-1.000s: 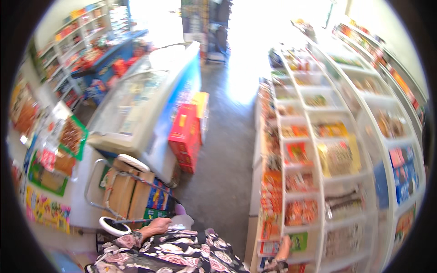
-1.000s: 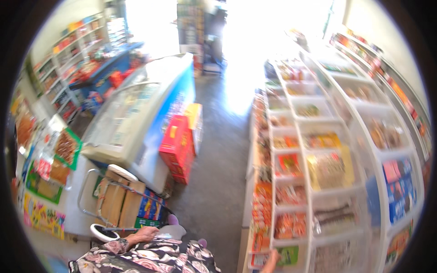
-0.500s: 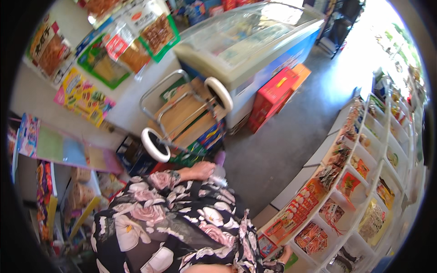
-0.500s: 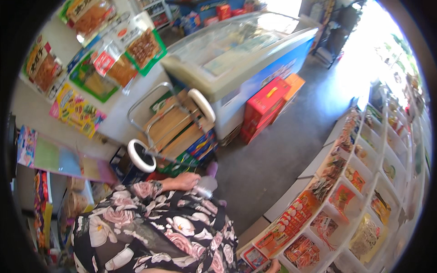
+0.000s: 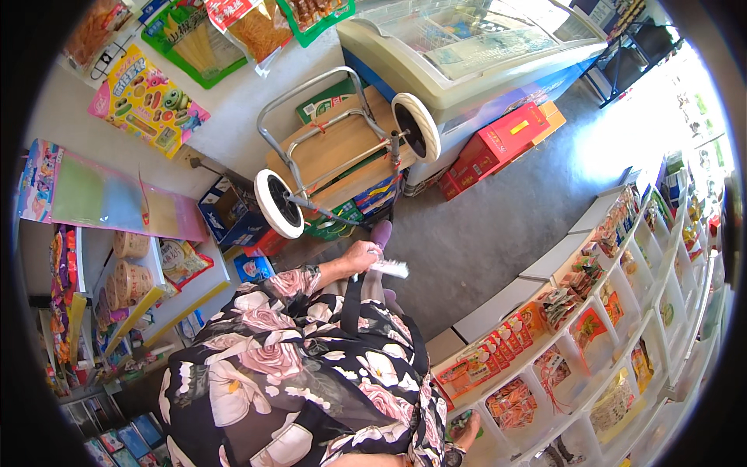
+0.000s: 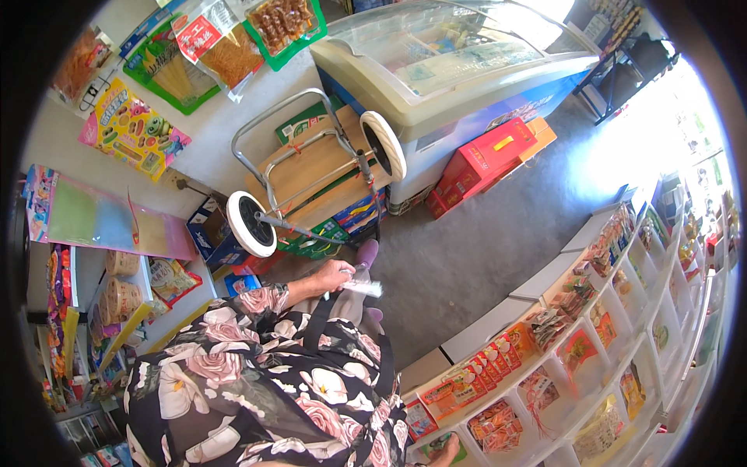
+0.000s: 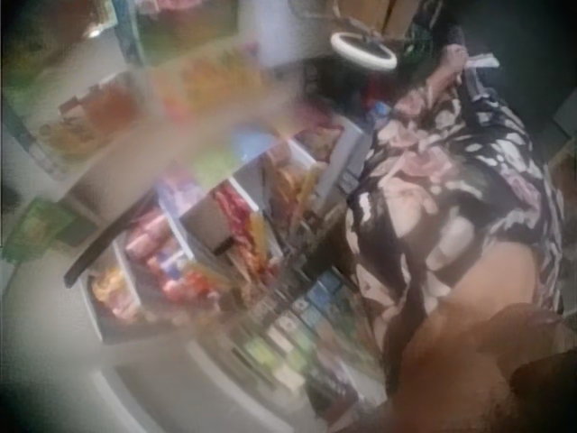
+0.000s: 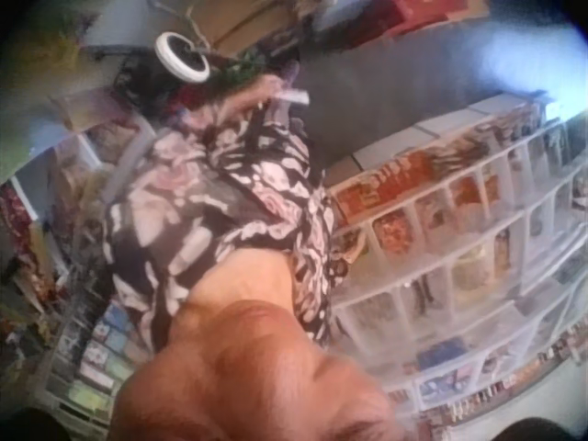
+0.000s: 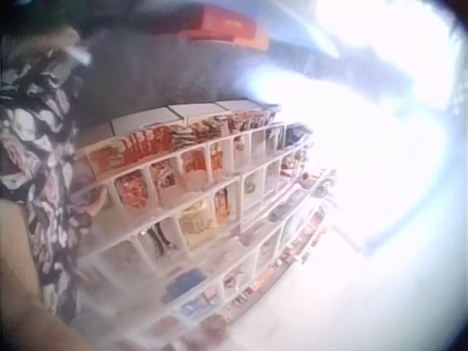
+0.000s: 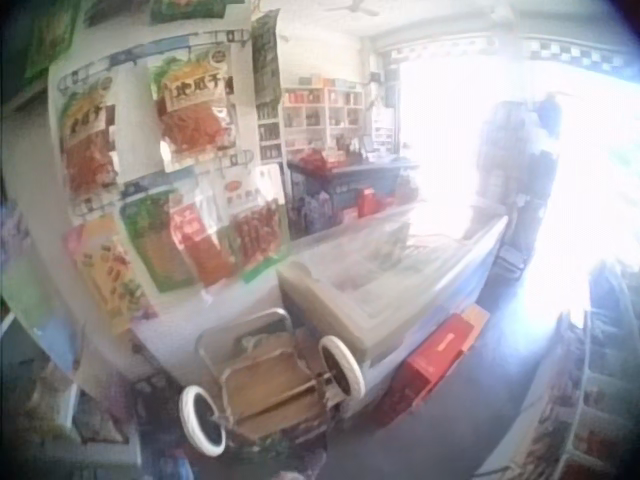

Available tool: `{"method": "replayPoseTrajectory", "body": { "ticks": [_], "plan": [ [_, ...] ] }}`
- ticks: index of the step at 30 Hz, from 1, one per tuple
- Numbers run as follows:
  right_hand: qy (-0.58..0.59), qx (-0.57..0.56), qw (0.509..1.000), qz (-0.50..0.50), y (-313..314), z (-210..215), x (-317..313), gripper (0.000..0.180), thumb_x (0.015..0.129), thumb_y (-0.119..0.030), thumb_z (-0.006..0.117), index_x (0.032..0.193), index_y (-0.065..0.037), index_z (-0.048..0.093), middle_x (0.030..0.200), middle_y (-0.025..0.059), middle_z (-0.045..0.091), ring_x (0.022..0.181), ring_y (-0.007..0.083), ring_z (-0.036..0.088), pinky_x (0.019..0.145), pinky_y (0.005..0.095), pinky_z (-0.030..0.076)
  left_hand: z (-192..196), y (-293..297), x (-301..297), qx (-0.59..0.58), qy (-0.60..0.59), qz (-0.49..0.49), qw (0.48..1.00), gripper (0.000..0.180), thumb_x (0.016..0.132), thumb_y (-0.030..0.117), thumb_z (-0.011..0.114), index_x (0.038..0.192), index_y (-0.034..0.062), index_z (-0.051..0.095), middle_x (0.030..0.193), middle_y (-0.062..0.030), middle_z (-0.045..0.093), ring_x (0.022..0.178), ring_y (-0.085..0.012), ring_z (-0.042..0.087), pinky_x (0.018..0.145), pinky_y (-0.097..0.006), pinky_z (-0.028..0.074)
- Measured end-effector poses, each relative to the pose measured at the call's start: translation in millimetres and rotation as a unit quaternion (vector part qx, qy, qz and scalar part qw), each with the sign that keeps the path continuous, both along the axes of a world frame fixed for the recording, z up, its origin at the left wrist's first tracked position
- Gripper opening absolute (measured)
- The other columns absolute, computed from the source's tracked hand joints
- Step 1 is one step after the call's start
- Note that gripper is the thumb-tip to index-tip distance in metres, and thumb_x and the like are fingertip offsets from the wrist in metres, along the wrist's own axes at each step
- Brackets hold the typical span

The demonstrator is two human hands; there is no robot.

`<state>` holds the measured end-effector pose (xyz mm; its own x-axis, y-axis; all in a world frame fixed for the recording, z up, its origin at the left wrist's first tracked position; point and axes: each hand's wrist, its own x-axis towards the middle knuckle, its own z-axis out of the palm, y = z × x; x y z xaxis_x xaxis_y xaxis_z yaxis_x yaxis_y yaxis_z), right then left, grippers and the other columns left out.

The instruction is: The person assembles a four-wheeled walker by attaching a wooden seat to the metal frame. They use pliers to cut zip ties and then secure the seat to the frame with red zip ties, tightening them by hand.

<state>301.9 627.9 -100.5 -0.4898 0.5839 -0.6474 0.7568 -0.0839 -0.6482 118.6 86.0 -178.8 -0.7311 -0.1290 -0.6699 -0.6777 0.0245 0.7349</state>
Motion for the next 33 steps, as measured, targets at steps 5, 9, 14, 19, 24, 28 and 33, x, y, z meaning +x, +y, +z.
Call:
{"method": "replayPoseTrajectory", "body": {
  "ticks": [5, 9, 14, 19, 24, 28, 33],
  "plan": [
    [-0.141, 0.406, 0.862, 0.268, -18, 0, -61, 0.036, 0.075, -0.019, 0.051, 0.096, 0.009, 0.060, 0.080, 0.0238, 0.063, 0.070, 0.0376, 0.059, 0.064, 0.0470, 0.044, 2, 26, -15, 0.115, -0.008, 0.065, 0.991, 0.024, 0.086, 0.012, 0.055, 0.106, 0.0011, 0.061, 0.072, -0.0053, 0.062, 0.050, -0.0071, 0.052, 0.038, -0.020, 0.039],
    [0.060, 0.166, 0.941, 0.290, -125, 7, -114, 0.036, 0.083, -0.011, 0.050, 0.115, 0.005, 0.053, 0.084, 0.0170, 0.062, 0.074, 0.0201, 0.062, 0.058, 0.0329, 0.047, 22, 56, -28, 0.100, 0.000, -0.096, 0.990, 0.028, 0.081, 0.012, 0.054, 0.106, 0.0023, 0.062, 0.077, -0.0089, 0.064, 0.055, -0.0086, 0.056, 0.043, -0.023, 0.044],
    [0.156, -0.138, 0.908, 0.362, -259, 32, -165, 0.067, 0.085, -0.014, 0.059, 0.142, -0.006, 0.023, 0.122, 0.0153, 0.050, 0.087, 0.0162, 0.060, 0.058, 0.0216, 0.046, 66, 77, -29, -0.022, 0.162, -0.229, 0.960, 0.029, 0.076, 0.015, 0.053, 0.098, 0.0015, 0.065, 0.087, -0.0203, 0.065, 0.085, -0.0308, 0.064, 0.077, -0.038, 0.048],
    [0.108, -0.174, 0.840, 0.502, -303, 28, -181, 0.046, 0.085, -0.011, 0.057, 0.128, 0.000, 0.043, 0.086, 0.0048, 0.064, 0.067, 0.0108, 0.059, 0.057, 0.0220, 0.046, 82, 84, -19, -0.008, 0.180, -0.181, 0.967, 0.028, 0.078, 0.015, 0.053, 0.099, 0.0002, 0.064, 0.086, -0.0199, 0.065, 0.080, -0.0290, 0.064, 0.072, -0.037, 0.050],
    [0.144, -0.068, 0.836, 0.525, -306, 4, -168, 0.021, 0.090, -0.013, 0.050, 0.095, 0.002, 0.064, 0.064, 0.0064, 0.062, 0.055, 0.0103, 0.059, 0.054, 0.0258, 0.047, 57, 69, -3, 0.088, 0.082, -0.111, 0.986, 0.026, 0.081, 0.015, 0.053, 0.097, -0.0038, 0.062, 0.080, -0.0142, 0.065, 0.066, -0.0194, 0.064, 0.059, -0.033, 0.051],
    [0.129, -0.172, 0.875, 0.434, -302, -5, -160, 0.020, 0.091, -0.015, 0.052, 0.093, 0.002, 0.063, 0.066, 0.0032, 0.061, 0.052, 0.0078, 0.054, 0.049, 0.0212, 0.042, 46, 59, 4, -0.020, 0.191, -0.127, 0.973, 0.026, 0.082, 0.012, 0.053, 0.101, -0.0043, 0.059, 0.077, -0.0125, 0.064, 0.058, -0.0176, 0.063, 0.053, -0.030, 0.052],
    [0.148, -0.215, 0.918, 0.299, -293, -10, -160, 0.019, 0.092, -0.016, 0.052, 0.090, 0.001, 0.062, 0.066, 0.0042, 0.061, 0.050, 0.0080, 0.053, 0.046, 0.0208, 0.042, 96, 38, 6, -0.040, 0.126, -0.112, 0.985, 0.022, 0.086, 0.010, 0.055, 0.104, -0.0017, 0.059, 0.084, -0.0084, 0.061, 0.080, -0.0155, 0.062, 0.068, -0.029, 0.050]
  ]
}}
